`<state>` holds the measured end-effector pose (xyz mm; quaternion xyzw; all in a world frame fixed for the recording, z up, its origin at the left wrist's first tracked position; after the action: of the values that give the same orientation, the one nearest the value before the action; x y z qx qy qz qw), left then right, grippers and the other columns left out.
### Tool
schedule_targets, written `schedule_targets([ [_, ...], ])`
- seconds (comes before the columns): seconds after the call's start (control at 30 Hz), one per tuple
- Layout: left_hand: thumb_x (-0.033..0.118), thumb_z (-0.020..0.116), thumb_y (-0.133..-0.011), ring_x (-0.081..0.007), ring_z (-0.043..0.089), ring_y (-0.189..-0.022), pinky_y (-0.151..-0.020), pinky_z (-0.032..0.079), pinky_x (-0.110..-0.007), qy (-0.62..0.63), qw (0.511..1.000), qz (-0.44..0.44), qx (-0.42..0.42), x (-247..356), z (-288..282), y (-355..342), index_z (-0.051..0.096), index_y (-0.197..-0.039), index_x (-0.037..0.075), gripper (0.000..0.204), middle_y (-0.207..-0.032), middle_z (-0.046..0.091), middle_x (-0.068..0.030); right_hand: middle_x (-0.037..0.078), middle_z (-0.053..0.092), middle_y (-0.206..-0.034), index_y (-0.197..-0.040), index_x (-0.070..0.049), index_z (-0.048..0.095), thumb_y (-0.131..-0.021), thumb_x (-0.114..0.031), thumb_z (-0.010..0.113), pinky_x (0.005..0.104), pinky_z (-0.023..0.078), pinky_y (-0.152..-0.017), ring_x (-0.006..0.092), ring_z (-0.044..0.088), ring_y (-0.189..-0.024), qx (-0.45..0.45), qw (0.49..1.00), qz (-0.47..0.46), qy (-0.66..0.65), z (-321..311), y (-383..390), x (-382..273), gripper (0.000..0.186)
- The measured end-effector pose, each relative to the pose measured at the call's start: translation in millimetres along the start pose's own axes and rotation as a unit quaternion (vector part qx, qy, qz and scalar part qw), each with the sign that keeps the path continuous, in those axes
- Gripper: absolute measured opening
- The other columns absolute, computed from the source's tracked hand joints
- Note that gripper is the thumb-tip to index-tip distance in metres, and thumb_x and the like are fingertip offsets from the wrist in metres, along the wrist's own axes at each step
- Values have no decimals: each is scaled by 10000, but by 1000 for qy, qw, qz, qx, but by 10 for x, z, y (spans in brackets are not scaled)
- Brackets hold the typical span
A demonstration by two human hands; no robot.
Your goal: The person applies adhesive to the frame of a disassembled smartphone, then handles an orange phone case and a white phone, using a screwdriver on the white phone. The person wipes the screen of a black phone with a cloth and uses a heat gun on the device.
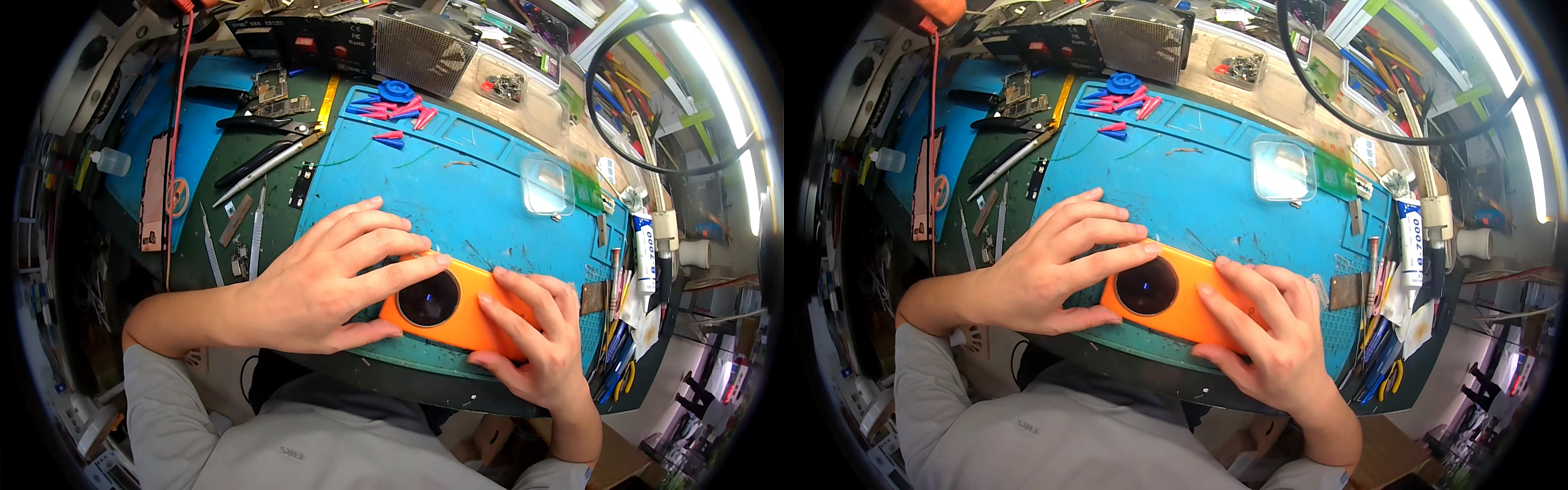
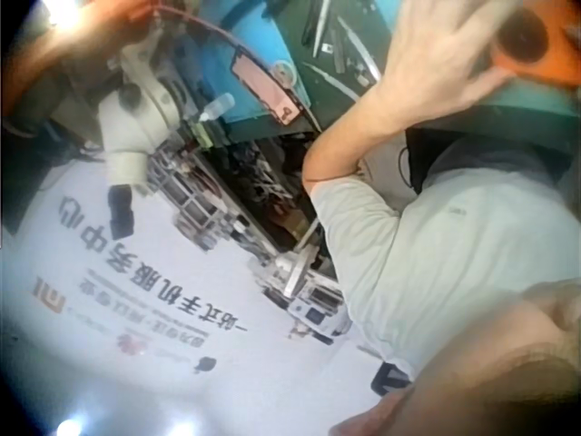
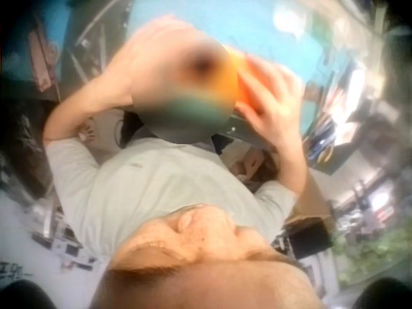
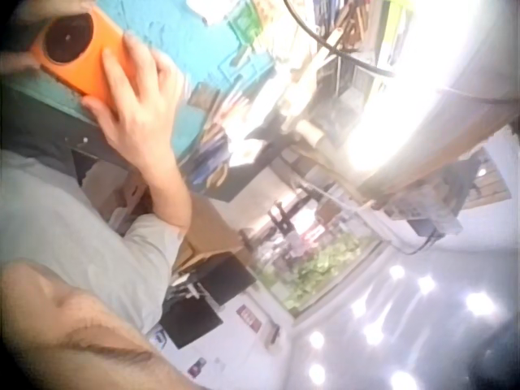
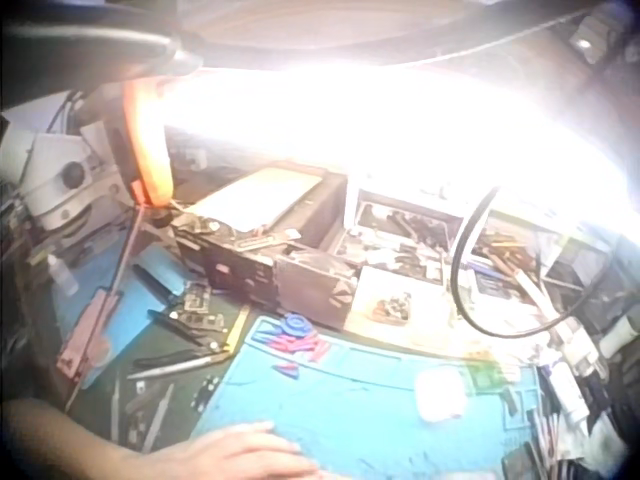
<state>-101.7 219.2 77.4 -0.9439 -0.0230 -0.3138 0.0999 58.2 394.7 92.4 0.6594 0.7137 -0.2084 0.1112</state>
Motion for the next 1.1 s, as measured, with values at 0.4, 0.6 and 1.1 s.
schedule_targets([
  [0.4, 226, 848, -736, -334, 506, -1333, -1122, 429, -503, -84, 996, 37, 6, 154, 20, -24, 611, -1384, 77, 707, -1430, 552, -128, 73, 580, -1430, -1323, -136, 676, -736, -351, 840, 446, 453, -965, 313, 575, -1145, 1, 1000, -4, 30, 13, 33, -70, 646],
  [0.6, 266, 849, -703, -361, 611, -1077, -977, 498, -452, -164, 985, 49, 26, 331, 81, -236, 636, -1285, 0, 675, -1268, 638, -149, 114, 560, -1462, -1338, -125, 666, -755, -384, 840, 476, 440, -1047, 344, 561, -1206, 50, 999, -19, 1, 95, 172, 70, 661],
  [1.1, 205, 830, -635, -342, 525, -1095, -981, 440, -440, -168, 984, 55, 40, 508, 311, -408, 604, -1304, -51, 751, -1180, 558, -139, 112, 582, -1439, -1250, -80, 677, -729, -424, 856, 458, 421, -1066, 315, 543, -1276, 173, 983, -56, -25, 288, 325, 93, 650],
])
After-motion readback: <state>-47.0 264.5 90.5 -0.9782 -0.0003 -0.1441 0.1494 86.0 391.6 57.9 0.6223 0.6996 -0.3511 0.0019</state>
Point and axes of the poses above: each hand's wrist, its own y-axis away from the middle knuckle, its own z-axis out of the palm, x = y × z, the point moved 5 cm from there along -y, towards the middle knuckle
